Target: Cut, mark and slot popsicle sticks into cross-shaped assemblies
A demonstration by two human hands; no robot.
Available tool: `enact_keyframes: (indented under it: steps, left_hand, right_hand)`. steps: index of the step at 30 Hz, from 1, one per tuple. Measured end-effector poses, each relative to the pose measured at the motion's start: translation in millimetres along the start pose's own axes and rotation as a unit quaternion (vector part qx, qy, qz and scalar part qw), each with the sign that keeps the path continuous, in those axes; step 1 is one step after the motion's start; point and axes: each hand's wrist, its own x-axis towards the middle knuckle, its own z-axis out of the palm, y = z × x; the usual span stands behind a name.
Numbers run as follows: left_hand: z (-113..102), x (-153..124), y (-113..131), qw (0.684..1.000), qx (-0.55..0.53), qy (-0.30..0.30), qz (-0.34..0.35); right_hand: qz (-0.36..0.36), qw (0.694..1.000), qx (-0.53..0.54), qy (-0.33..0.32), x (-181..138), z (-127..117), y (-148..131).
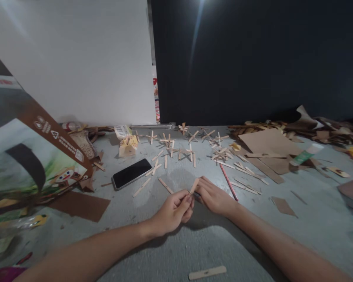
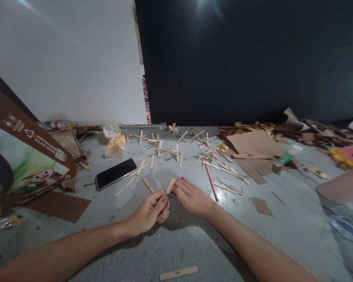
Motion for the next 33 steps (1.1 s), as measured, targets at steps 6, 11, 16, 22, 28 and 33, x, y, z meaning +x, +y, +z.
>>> enact_keyframes:
  steps: [6,11,16,22,28,33]
  left_hand:
    - [0.4,-2.1,-3.6,1.0,-0.004,0.005,0.007]
    - [0.4,-2.0,-4.0,1.0,0.018,0.007,0.009]
    - [0.7,-3.5,-1.6,0.999,0.024,0.024,0.02]
    - [1.7,-2.1,-1.9,1.0,0.016,0.017,0.018]
    - [3.0,-2.5,0.0,0.999,0.023,0.024,0.013]
    - [3.8,-4.5,2.1,0.999,0.02,0.033,0.015]
  right_hand:
    - [-0.01,1.0,-0.014,0.0,-1.4,1.3,3.4]
    - [-0.017,1.0,-0.009,-0.004,-1.4,1.3,-1.1]
    - [0.017,1.0,-0.005,-0.015,-0.9,0.4,-3.4]
    - [0.025,0.999,-0.008,-0.024,-1.2,-0.9,-2.5]
    - [0.022,1.0,-0.001,0.011,2.9,0.2,-8.1]
    - [0.031,0.999,0.021,0.003,0.5,0.9,-4.8]
